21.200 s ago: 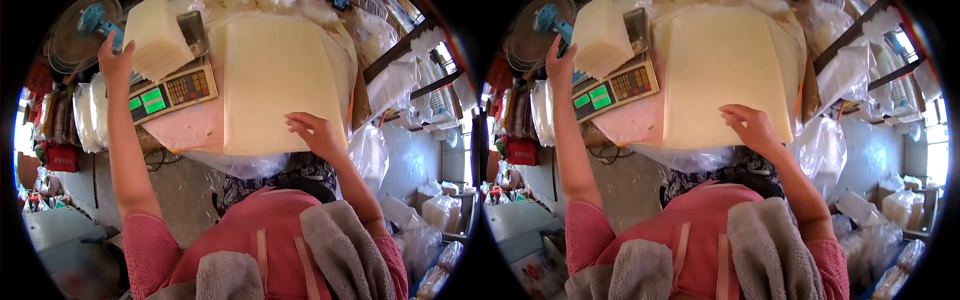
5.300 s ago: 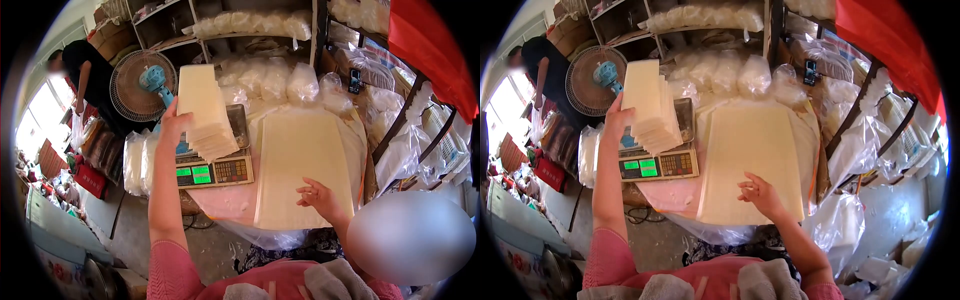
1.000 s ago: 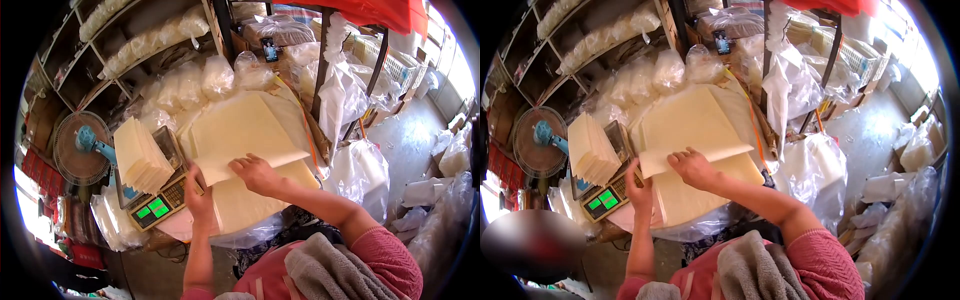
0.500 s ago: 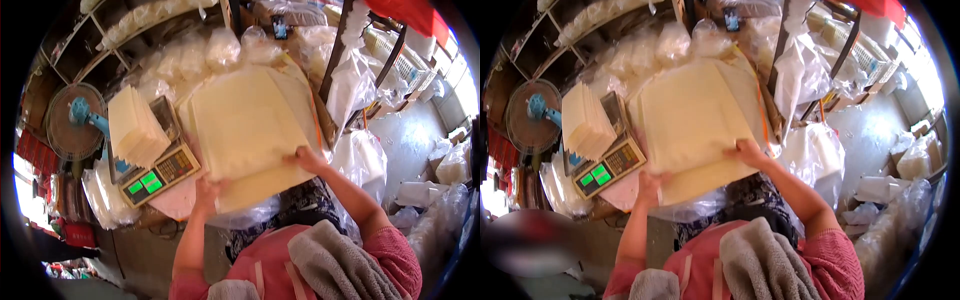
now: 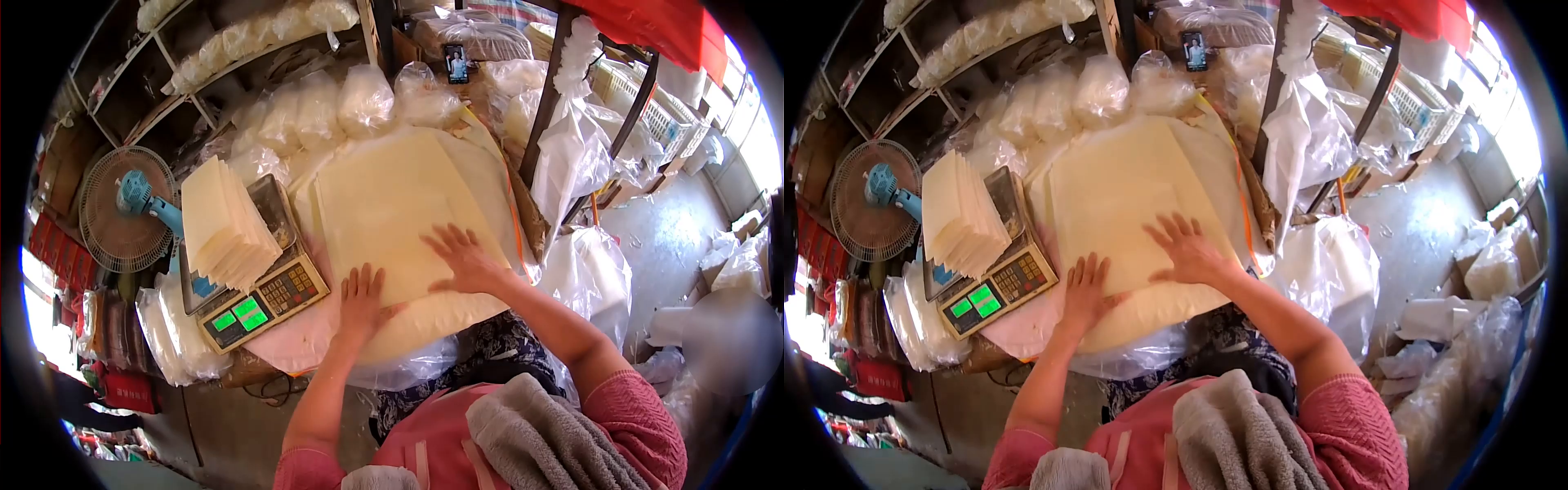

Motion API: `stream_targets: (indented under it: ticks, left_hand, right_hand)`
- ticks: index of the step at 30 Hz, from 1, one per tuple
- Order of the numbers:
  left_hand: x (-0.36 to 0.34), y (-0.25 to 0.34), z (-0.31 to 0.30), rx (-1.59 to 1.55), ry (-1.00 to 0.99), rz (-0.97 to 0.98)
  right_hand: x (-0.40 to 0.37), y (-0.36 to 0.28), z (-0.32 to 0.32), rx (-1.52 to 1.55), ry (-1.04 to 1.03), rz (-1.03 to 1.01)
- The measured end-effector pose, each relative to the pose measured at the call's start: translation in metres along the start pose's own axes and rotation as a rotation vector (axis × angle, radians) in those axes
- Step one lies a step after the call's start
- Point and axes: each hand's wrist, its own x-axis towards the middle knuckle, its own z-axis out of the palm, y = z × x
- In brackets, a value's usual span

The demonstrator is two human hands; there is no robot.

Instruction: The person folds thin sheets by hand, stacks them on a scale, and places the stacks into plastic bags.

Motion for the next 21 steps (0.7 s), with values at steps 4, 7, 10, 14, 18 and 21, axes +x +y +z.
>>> stream_targets:
  ticks: [4,7,10,14,18,21]
  left_hand:
    - [-0.001,-0.037,-0.010,-0.154,0.059,0.109]
    - [-0.008,-0.054,-0.033,-0.496,-0.074,-0.177]
    - [0.009,-0.040,-0.029,-1.004,0.097,-0.512]
    - [0.051,-0.036,-0.002,-0.346,0.343,-0.400]
    - [0.061,-0.012,0.011,-0.127,-0.014,-0.346]
    - [0.061,-0.014,0.022,-0.074,-0.011,-0.344]
  right_hand:
    - [-0.010,0.035,0.001,-0.029,-0.107,-0.222]
    - [-0.023,0.051,-0.007,0.290,-0.122,-0.159]
    - [-0.017,0.049,-0.006,0.521,-0.017,0.245]
    - [0.016,0.046,0.007,0.379,0.151,0.462]
    - [0.039,0.042,0.005,0.201,0.045,0.556]
    - [0.037,0.028,0.003,-0.087,0.451,0.026]
